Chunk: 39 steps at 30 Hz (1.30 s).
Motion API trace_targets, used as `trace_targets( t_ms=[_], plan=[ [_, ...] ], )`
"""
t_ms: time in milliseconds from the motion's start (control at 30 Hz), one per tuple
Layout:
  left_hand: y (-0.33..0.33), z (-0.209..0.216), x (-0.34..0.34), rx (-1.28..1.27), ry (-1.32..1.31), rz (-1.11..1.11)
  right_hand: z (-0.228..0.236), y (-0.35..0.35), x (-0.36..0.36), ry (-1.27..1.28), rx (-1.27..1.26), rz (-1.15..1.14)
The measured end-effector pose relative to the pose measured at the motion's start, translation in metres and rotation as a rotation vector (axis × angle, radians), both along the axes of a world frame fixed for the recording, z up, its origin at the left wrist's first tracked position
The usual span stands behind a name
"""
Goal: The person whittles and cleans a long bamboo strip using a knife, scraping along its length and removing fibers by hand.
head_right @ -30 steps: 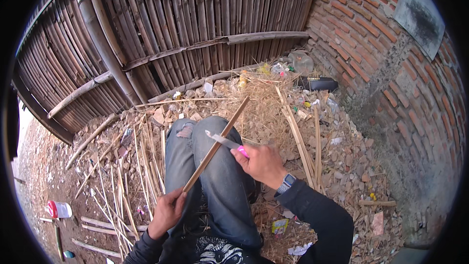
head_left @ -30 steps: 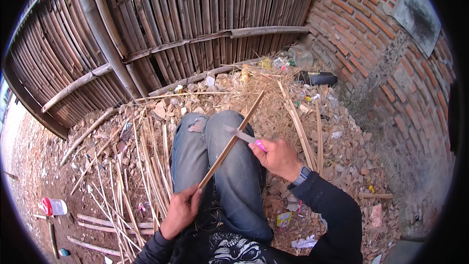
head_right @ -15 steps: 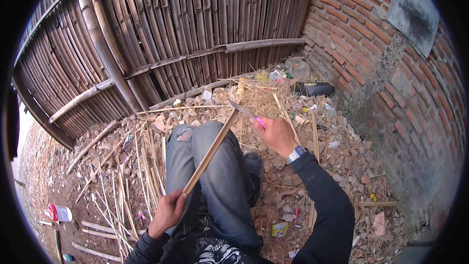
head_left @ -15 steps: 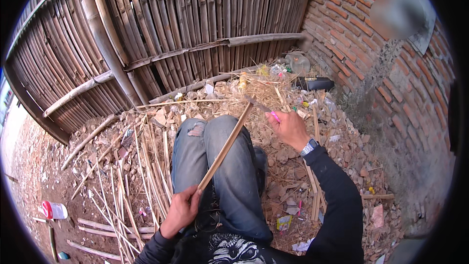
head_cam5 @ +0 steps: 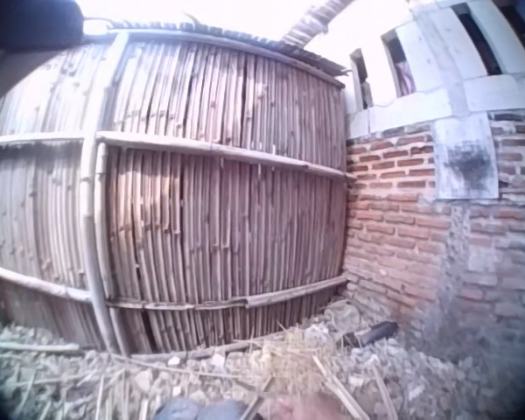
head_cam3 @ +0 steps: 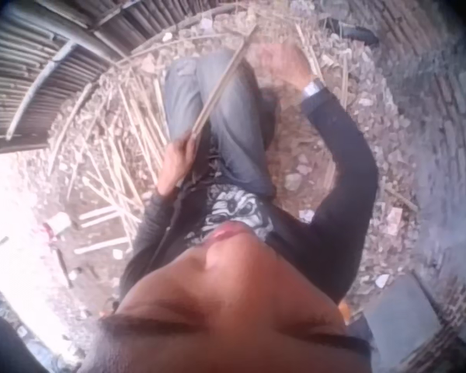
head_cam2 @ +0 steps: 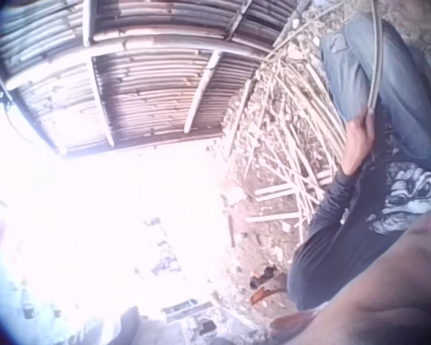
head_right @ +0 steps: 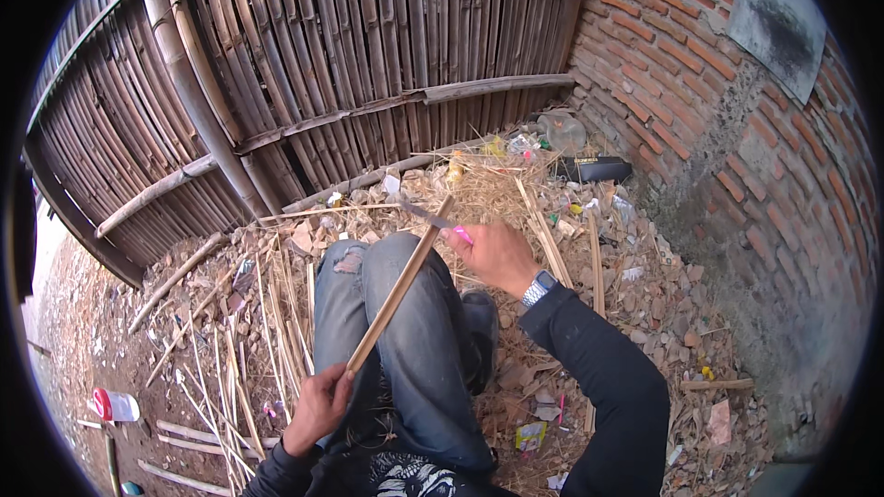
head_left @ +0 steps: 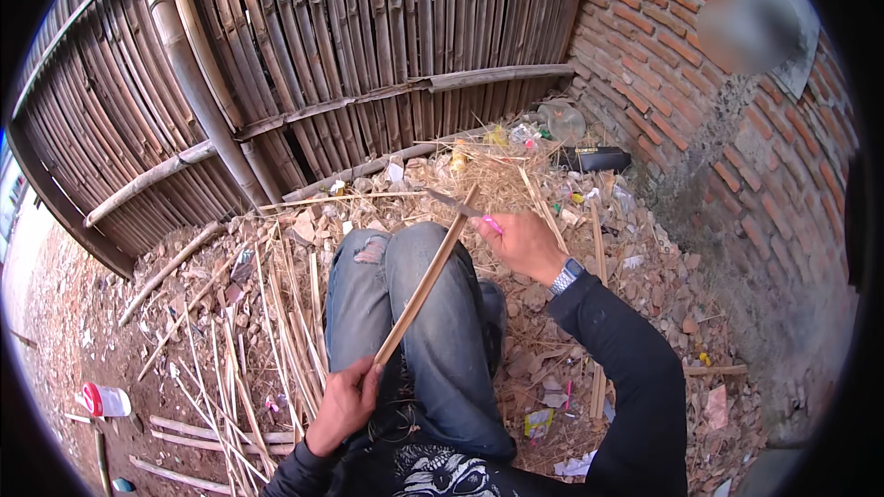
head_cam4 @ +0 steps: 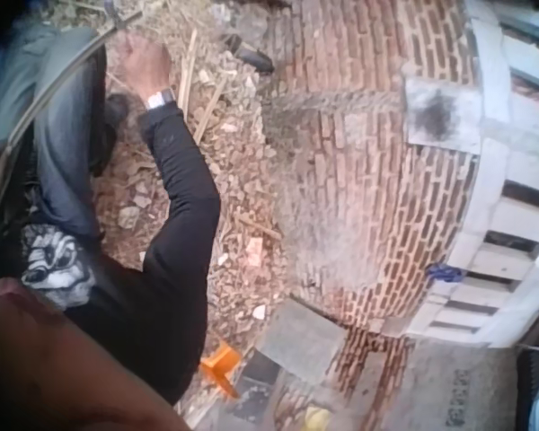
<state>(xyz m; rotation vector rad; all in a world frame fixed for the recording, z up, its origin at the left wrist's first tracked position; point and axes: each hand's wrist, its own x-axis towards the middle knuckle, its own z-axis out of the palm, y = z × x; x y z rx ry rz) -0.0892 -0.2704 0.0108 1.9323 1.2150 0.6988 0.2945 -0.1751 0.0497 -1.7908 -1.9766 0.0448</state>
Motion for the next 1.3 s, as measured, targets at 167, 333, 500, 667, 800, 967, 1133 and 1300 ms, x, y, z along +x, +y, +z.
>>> trace_targets(
  t_ms=[167,333,500,667,800,967,1133,1300],
  plan=[
    [0.002,0.004,-0.003,-0.065,0.02,-0.005,0.002,-0.014,-0.038,0.014,0.077,0.162],
    [0.004,0.004,-0.004,-0.154,-0.024,-0.024,0.0,0.029,0.017,0.034,0.106,-0.178],
    [0.003,0.007,-0.008,-0.291,-0.056,-0.084,0.013,0.036,0.034,0.176,0.234,-0.202],
    [0.002,-0.006,-0.015,-0.27,-0.038,-0.062,0.023,0.029,-0.015,0.25,0.155,-0.096],
    [0.002,-0.009,-0.015,-0.268,-0.077,-0.078,0.019,0.04,0.002,0.256,0.213,-0.193],
    [0.009,-0.003,-0.009,-0.393,-0.135,-0.119,0.015,0.036,-0.004,0.28,0.285,-0.219],
    [0.018,-0.002,0.011,-0.503,-0.175,-0.094,0.011,0.009,-0.05,0.347,0.243,-0.114],
    [0.017,0.001,-0.01,-0.625,-0.243,-0.168,-0.003,0.011,-0.028,0.266,0.184,-0.19]
  ],
)
